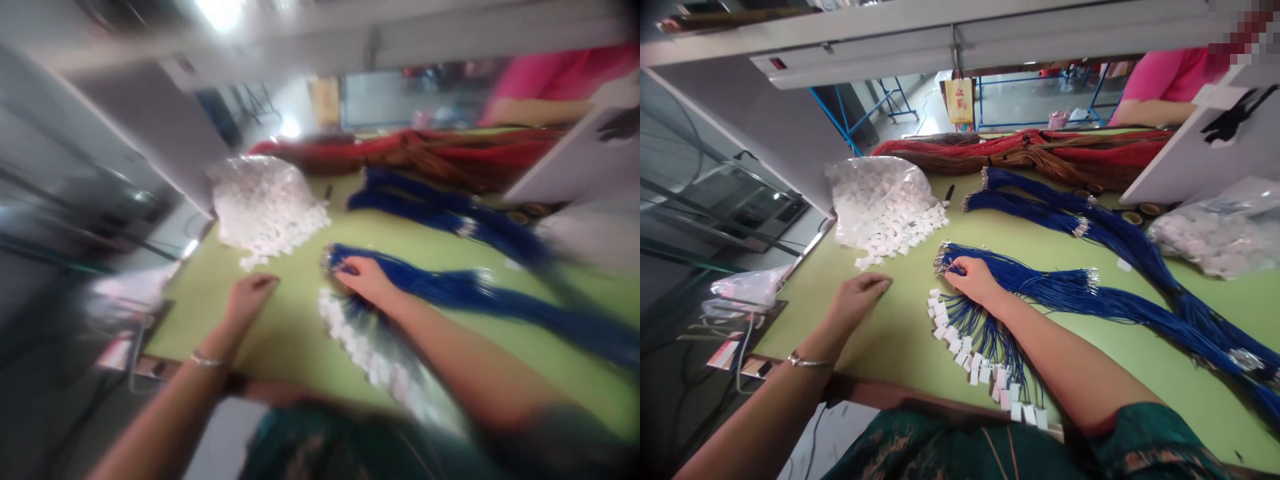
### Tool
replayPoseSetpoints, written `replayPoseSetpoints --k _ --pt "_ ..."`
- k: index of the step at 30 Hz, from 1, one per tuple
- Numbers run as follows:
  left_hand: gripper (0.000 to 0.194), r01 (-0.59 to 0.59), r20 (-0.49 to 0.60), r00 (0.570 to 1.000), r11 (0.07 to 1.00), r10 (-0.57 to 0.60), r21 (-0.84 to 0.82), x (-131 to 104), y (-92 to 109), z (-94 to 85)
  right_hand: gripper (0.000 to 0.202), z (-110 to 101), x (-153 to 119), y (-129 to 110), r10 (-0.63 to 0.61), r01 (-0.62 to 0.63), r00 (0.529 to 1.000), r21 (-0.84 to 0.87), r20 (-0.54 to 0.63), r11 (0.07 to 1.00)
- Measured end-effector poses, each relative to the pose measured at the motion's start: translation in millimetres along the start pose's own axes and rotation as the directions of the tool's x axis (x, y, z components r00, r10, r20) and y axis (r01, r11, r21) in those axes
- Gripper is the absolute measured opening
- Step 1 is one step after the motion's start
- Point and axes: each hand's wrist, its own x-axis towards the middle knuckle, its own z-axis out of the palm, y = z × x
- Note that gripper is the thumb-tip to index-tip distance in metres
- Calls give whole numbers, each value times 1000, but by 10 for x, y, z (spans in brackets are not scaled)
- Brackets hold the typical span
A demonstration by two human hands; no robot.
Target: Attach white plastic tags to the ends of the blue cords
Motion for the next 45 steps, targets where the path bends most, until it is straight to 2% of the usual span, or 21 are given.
replayPoseSetpoints --k 2,4,6,8,10,13,20,23,27,31,37,41,45 --pt "30 75 57 996 966 -63 -248 44 223 119 17 -3 -4 20 -4 4 1000 -1 29 1000" --pt "37 137 141 987 856 -76 -499 76 461 288 15 -6 -5 44 -19 20 1000 -27 10 999" --pt "44 205 258 964 792 -62 -575 86 655 481 14 -7 -6 64 -25 23 999 -46 -47 999" --pt "38 247 338 941 741 -29 -625 77 763 652 14 -8 -15 72 -27 23 994 -40 -109 999" --pt "29 309 394 919 660 -20 -685 56 782 770 15 -8 -30 66 -39 35 985 -31 -170 999" --pt "25 401 469 883 557 -24 -727 12 721 841 16 1 -54 42 -78 68 972 -50 -220 996" --pt "24 443 515 857 517 -5 -733 -40 670 850 17 26 -80 5 -81 69 976 -66 -203 995" --pt "25 427 508 861 538 2 -726 -44 652 869 17 20 -87 -3 -85 67 981 -104 -176 992" --pt "25 305 395 918 687 -29 -660 -53 607 896 13 14 -82 20 -101 71 985 -213 -138 975" --pt "17 163 269 963 816 -10 -554 -49 582 919 8 6 -57 73 -103 79 992 -296 -68 952" --pt "21 166 275 962 790 3 -590 -34 549 953 12 11 -56 72 -84 63 993 -231 -79 971" --pt "19 119 263 964 821 40 -559 -43 541 962 9 20 -62 55 -69 51 996 -268 -57 962" --pt "19 118 250 968 834 25 -539 -45 531 959 16 -21 -35 55 -44 23 996 -264 -76 964"
